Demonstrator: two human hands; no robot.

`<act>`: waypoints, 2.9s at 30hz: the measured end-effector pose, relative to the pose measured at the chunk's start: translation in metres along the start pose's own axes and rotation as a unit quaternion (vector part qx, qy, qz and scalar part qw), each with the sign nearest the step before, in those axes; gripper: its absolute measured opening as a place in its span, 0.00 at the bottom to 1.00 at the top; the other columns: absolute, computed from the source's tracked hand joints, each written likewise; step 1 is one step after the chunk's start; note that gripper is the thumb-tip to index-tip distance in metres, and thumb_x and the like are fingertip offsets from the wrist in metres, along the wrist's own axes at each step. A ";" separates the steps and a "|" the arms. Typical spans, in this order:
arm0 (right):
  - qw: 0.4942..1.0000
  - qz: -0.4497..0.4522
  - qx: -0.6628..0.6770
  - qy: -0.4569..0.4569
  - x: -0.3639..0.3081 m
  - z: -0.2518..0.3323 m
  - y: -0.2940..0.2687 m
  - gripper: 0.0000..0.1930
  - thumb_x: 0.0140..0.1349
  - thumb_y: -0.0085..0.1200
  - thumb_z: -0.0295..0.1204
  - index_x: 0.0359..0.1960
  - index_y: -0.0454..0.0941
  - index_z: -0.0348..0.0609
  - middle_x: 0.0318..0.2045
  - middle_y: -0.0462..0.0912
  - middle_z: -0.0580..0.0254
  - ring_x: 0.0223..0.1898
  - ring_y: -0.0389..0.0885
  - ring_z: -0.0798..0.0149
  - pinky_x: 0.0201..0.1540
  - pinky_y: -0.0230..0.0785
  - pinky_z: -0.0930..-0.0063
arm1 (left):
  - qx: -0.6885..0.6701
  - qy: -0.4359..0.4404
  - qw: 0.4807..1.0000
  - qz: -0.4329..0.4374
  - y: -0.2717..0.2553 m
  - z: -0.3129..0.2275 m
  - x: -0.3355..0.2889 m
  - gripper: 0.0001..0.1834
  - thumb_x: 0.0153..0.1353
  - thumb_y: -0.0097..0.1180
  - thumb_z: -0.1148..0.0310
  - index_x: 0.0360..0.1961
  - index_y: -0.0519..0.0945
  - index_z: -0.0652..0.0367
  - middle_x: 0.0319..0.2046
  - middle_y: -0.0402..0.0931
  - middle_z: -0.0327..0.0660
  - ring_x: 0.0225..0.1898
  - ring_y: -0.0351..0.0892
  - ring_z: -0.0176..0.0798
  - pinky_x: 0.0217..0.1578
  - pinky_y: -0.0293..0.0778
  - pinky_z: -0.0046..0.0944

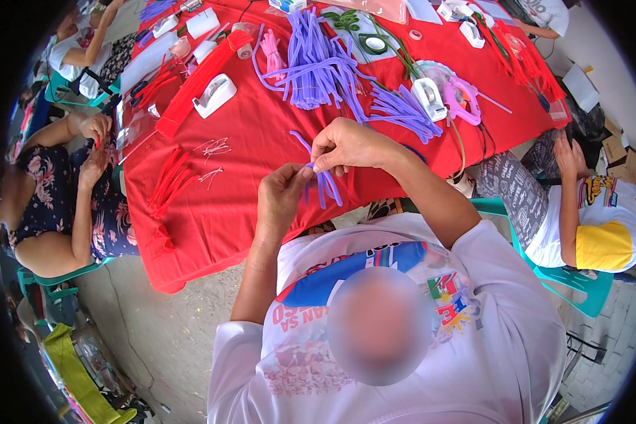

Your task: The person repeatedly picks up purple pipe cleaners, folds and twists them by hand into small loops, and places them on a red table. Other people at the table are also working with pipe cleaners and tools.

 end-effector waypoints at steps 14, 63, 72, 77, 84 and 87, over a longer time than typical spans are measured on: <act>0.997 -0.061 0.039 -0.007 -0.002 -0.011 0.009 0.05 0.59 0.55 0.25 0.26 0.76 0.38 0.18 0.78 0.66 0.17 0.77 0.75 0.20 0.70 0.82 | -0.113 -0.054 0.992 -0.013 0.016 0.017 -0.009 0.15 0.66 0.49 0.62 0.38 0.78 0.65 0.27 0.77 0.36 0.28 0.74 0.26 0.31 0.70 0.26; 0.963 -0.214 -0.030 -0.159 -0.019 -0.006 0.012 0.04 0.50 0.59 0.22 0.25 0.78 0.35 0.20 0.80 0.57 0.21 0.75 0.72 0.26 0.67 0.74 | -0.199 -0.078 0.975 0.059 0.030 0.011 -0.013 0.10 0.66 0.48 0.70 0.43 0.75 0.65 0.28 0.74 0.33 0.29 0.71 0.25 0.34 0.72 0.30; 0.972 -0.200 0.005 -0.121 -0.029 -0.008 0.004 0.04 0.53 0.59 0.23 0.24 0.77 0.37 0.19 0.78 0.67 0.19 0.72 0.76 0.22 0.63 0.82 | -0.164 -0.089 0.974 0.130 0.039 -0.001 -0.013 0.09 0.66 0.47 0.66 0.39 0.73 0.61 0.28 0.73 0.34 0.30 0.72 0.27 0.41 0.77 0.36; 0.980 -0.108 0.168 -0.008 -0.038 -0.025 -0.008 0.05 0.54 0.59 0.26 0.24 0.78 0.39 0.18 0.78 0.67 0.17 0.72 0.77 0.20 0.63 0.84 | -0.187 -0.100 0.958 0.191 0.050 -0.001 -0.012 0.11 0.68 0.44 0.63 0.40 0.73 0.60 0.21 0.63 0.30 0.24 0.63 0.24 0.29 0.70 0.30; 0.978 -0.137 0.158 -0.002 -0.054 -0.027 -0.024 0.05 0.54 0.60 0.26 0.24 0.79 0.38 0.17 0.77 0.66 0.17 0.72 0.75 0.19 0.63 0.82 | -0.233 -0.100 0.945 0.206 0.065 -0.006 -0.005 0.15 0.69 0.41 0.58 0.37 0.73 0.59 0.18 0.55 0.26 0.19 0.49 0.22 0.19 0.49 0.26; 0.971 -0.147 0.190 -0.021 -0.061 -0.029 -0.033 0.06 0.56 0.60 0.30 0.27 0.79 0.40 0.20 0.78 0.67 0.19 0.73 0.76 0.21 0.64 0.84 | -0.236 -0.092 0.953 0.167 0.077 -0.007 0.004 0.16 0.69 0.41 0.57 0.34 0.74 0.59 0.18 0.54 0.26 0.18 0.49 0.22 0.18 0.49 0.25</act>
Point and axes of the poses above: each hand's wrist, its own x-axis towards the middle knuckle, its own y-axis out of the palm, z = x × y, the point moved 4 cm from there along x, towards the middle knuckle
